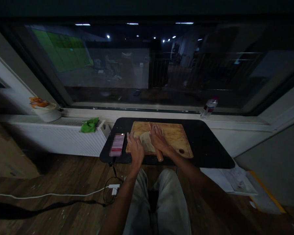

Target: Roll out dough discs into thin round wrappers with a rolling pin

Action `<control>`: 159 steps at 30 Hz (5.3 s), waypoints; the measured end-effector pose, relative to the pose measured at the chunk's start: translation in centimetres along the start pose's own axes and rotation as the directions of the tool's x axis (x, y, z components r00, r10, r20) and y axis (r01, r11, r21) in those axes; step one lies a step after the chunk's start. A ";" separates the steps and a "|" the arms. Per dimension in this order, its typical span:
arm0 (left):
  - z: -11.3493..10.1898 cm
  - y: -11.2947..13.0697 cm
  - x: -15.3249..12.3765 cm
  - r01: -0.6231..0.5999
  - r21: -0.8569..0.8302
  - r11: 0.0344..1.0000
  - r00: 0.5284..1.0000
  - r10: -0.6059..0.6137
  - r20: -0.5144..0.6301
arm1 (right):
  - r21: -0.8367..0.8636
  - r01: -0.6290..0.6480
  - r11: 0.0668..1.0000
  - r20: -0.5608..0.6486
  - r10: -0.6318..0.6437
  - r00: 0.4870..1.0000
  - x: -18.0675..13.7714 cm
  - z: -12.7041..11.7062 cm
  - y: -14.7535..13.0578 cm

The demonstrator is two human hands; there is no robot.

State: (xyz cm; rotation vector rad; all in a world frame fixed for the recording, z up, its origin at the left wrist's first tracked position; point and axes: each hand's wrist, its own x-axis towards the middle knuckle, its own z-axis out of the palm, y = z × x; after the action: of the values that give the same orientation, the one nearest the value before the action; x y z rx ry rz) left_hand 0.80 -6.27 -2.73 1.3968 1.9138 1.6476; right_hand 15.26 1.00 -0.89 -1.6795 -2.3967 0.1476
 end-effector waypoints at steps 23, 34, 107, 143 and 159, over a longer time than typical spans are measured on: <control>10.0 -2.2 11.3 -0.437 0.085 0.896 0.653 0.250 0.715 | 0.103 -0.153 0.983 -0.327 0.178 0.928 -13.4 3.6 -6.3; 9.2 -2.6 11.7 -0.489 0.050 0.871 0.654 0.328 0.681 | 0.127 -0.191 0.973 -0.217 0.216 0.952 -12.3 4.5 -12.2; -1.4 -6.9 8.7 -0.622 0.038 0.782 0.344 0.230 0.910 | -0.041 0.484 0.874 0.072 -0.481 0.874 -0.4 -4.3 11.9; -1.8 -5.3 9.5 -0.540 0.175 0.823 0.686 0.310 0.658 | 0.063 0.069 0.996 0.021 -0.070 0.997 -6.5 -6.2 13.1; 4.6 -4.7 13.5 -0.660 0.335 0.672 0.621 0.238 0.746 | 0.065 0.303 0.951 0.024 -0.305 0.952 -1.9 -3.6 10.9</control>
State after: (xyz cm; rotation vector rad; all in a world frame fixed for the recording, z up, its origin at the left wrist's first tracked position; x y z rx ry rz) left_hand -5.04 7.53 -3.22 2.5017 1.7146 0.4498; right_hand 26.66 2.85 0.24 -1.2701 -2.6106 0.1975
